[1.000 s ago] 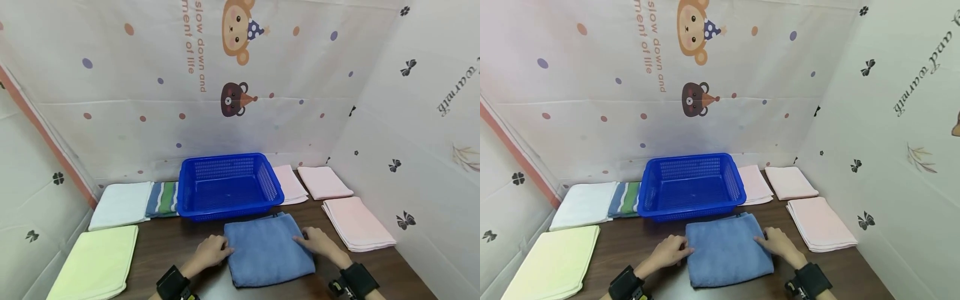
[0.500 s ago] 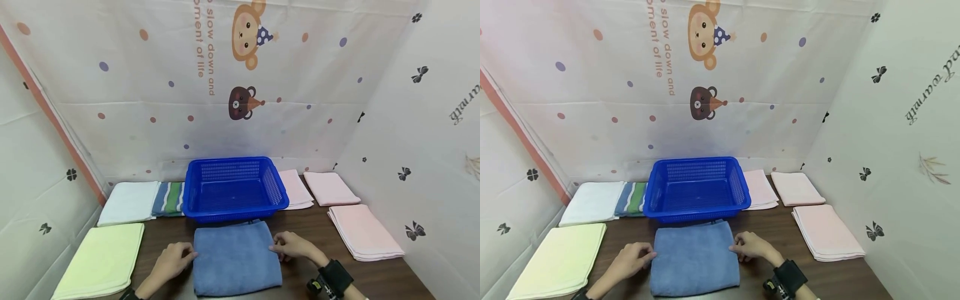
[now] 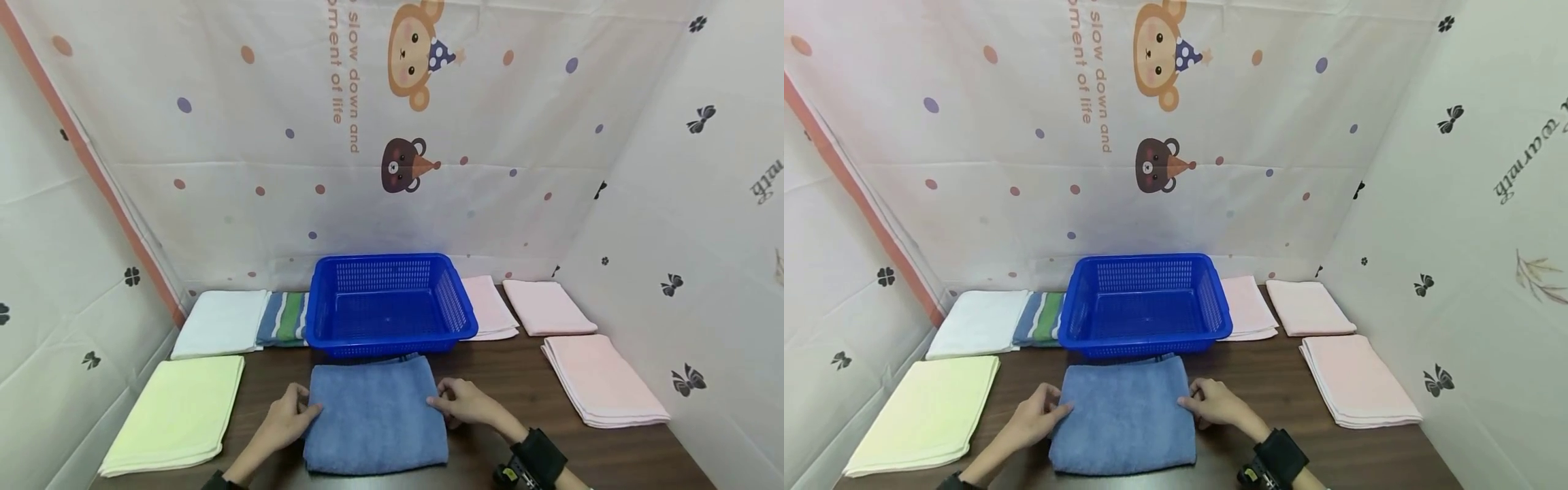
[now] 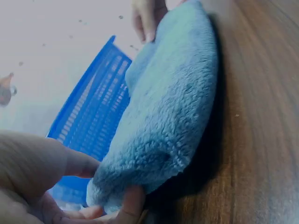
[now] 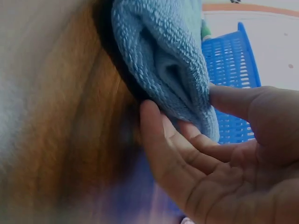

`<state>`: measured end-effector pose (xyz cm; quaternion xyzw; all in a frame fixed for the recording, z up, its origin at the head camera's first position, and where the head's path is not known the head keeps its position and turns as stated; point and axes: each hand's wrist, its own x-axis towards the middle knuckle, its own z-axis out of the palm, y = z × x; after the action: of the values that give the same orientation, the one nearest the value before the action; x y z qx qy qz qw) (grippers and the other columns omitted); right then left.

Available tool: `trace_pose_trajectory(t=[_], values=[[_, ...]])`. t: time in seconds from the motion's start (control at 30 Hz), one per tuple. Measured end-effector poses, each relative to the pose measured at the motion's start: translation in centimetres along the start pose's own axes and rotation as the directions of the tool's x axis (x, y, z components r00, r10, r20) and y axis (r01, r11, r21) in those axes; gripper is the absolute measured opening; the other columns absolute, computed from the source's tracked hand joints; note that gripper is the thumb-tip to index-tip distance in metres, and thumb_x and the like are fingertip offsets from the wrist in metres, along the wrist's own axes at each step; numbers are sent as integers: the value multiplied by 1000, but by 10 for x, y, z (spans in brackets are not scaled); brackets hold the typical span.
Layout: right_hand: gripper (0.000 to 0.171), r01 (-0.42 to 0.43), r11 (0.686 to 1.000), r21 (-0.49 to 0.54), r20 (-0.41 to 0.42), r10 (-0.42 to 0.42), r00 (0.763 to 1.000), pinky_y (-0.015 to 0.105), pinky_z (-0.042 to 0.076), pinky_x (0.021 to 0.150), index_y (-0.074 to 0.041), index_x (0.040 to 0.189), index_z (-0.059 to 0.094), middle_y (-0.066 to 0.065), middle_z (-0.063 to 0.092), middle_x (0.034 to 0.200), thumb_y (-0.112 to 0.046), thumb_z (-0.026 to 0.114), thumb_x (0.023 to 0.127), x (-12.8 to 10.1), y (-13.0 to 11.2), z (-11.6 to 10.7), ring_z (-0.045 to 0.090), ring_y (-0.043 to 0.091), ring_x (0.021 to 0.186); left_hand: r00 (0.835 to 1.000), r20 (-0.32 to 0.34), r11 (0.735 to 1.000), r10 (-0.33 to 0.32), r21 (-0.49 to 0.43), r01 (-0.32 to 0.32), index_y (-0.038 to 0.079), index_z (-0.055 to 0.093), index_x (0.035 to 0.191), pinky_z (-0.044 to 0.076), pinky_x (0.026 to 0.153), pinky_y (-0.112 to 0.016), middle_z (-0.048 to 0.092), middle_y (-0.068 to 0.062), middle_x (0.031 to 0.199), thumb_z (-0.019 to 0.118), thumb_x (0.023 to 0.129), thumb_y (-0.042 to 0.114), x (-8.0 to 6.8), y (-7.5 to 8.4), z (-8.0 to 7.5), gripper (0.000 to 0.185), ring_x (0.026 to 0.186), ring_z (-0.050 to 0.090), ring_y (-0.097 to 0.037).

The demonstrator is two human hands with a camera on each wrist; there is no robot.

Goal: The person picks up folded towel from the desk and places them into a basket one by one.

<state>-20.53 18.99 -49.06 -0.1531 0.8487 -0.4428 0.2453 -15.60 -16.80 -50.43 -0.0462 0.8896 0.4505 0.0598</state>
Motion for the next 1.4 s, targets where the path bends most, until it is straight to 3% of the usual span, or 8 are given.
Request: trace_pose_trajectory(t=[0.27,0.43,0.57,0.7,0.87,1.0,1.2,1.4], values=[[55,-100,934,343,75,78,994,37,64,72,17,135,45,14,72,106,-25,62,103,0,6,3,71,17,84,942,200,928,-269,-209,310,-5,62,102,45,49,-23,55,-4,68,71,94,31,6,-3,-7,38,55,53,-11],[68,-122,894,431,63,104,993,35,64,78,22,143,38,30,60,136,-26,63,102,1,11,2,70,20,102,936,286,943,-206,-196,268,9,61,78,39,50,-23,51,3,57,69,95,32,5,-4,-13,30,53,51,-9],[63,-100,895,435,50,86,995,33,64,75,19,141,44,22,69,125,-25,64,101,-7,0,1,71,17,102,924,351,936,-152,-249,249,-4,61,104,57,66,-34,68,-6,86,63,99,30,2,1,-23,34,76,66,-14],[53,-29,894,448,66,-1,998,32,64,69,17,136,49,0,75,94,-19,65,100,-25,-21,-4,71,11,90,870,493,905,-15,-363,221,-13,29,150,61,83,-45,65,-22,127,58,104,31,-7,10,-46,71,104,71,-27],[45,93,900,426,69,-135,988,37,64,70,19,131,49,-5,73,89,-11,63,100,-37,-53,-25,72,10,85,818,549,882,172,-456,121,-8,11,159,60,89,-47,60,-23,137,55,106,27,-8,32,-84,78,113,68,-26],[47,123,939,322,-17,-124,992,40,64,70,17,134,48,-2,75,90,-11,64,100,-18,-87,-60,73,13,76,848,472,906,241,-422,-22,-5,18,159,60,91,-48,60,-27,136,56,106,24,24,60,-107,72,112,68,-26],[54,61,980,190,-169,-28,985,38,64,74,14,146,40,7,71,103,-8,61,101,52,-132,-118,68,10,74,961,243,979,129,-187,-85,-6,48,128,59,83,-36,59,-17,110,59,103,23,115,121,-113,40,92,61,-18],[50,-77,990,121,-196,100,975,42,63,87,13,146,41,28,58,134,-7,56,103,117,-136,-143,71,24,90,991,79,991,105,80,-111,7,42,78,62,72,-39,48,-9,78,64,96,11,188,149,-93,28,68,55,-20]])
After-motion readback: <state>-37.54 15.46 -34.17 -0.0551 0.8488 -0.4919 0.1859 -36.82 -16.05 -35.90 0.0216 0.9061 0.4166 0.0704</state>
